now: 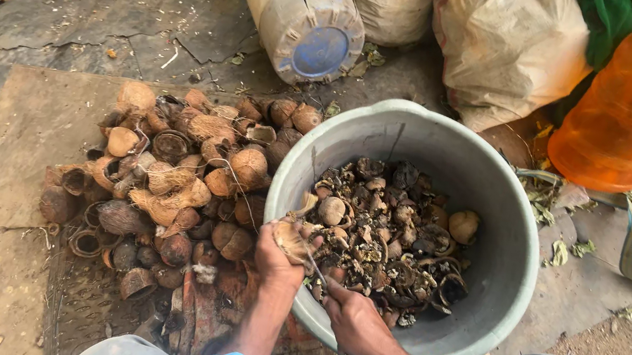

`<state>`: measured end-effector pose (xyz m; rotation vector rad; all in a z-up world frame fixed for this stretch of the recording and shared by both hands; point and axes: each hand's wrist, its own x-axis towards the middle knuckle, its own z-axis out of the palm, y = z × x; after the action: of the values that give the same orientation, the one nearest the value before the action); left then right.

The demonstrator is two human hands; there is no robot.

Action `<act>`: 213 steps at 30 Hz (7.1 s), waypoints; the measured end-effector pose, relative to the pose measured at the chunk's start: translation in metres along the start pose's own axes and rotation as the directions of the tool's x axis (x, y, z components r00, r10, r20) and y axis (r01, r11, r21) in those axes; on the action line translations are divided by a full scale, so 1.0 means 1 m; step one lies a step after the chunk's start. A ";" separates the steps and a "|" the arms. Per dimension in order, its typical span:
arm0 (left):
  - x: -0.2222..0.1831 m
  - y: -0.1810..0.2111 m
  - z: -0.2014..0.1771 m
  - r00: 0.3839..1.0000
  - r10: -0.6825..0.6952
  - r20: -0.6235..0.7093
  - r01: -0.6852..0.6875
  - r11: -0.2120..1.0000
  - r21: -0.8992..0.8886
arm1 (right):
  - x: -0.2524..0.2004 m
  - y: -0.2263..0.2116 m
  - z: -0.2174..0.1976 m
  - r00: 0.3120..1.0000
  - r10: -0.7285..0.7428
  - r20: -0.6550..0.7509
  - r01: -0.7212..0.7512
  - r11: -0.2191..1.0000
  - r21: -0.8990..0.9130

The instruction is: The person uses a knife to scrape out coconut meat from a pile of husks and places the harvested pieces into a large grey tub.

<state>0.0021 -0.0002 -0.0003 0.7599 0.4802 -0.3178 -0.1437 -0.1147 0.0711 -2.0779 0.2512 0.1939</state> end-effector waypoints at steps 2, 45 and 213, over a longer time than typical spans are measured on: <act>0.002 0.002 -0.003 0.991 -0.062 0.120 0.060 0.998 0.023 | -0.002 -0.009 -0.007 0.959 0.247 0.139 -0.249 0.968 -0.003; 0.006 0.008 -0.012 0.899 -0.156 0.410 0.162 0.987 0.020 | -0.016 -0.003 -0.018 0.973 0.136 0.185 -0.119 0.988 -0.101; -0.004 0.198 0.021 0.903 -0.164 0.398 0.024 0.942 0.333 | 0.001 -0.056 -0.034 0.998 0.014 0.056 -0.021 0.992 0.126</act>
<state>0.0917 0.1205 0.1296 0.9563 0.0515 -0.6487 -0.1270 -0.1176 0.1342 -1.9425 0.2421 0.2388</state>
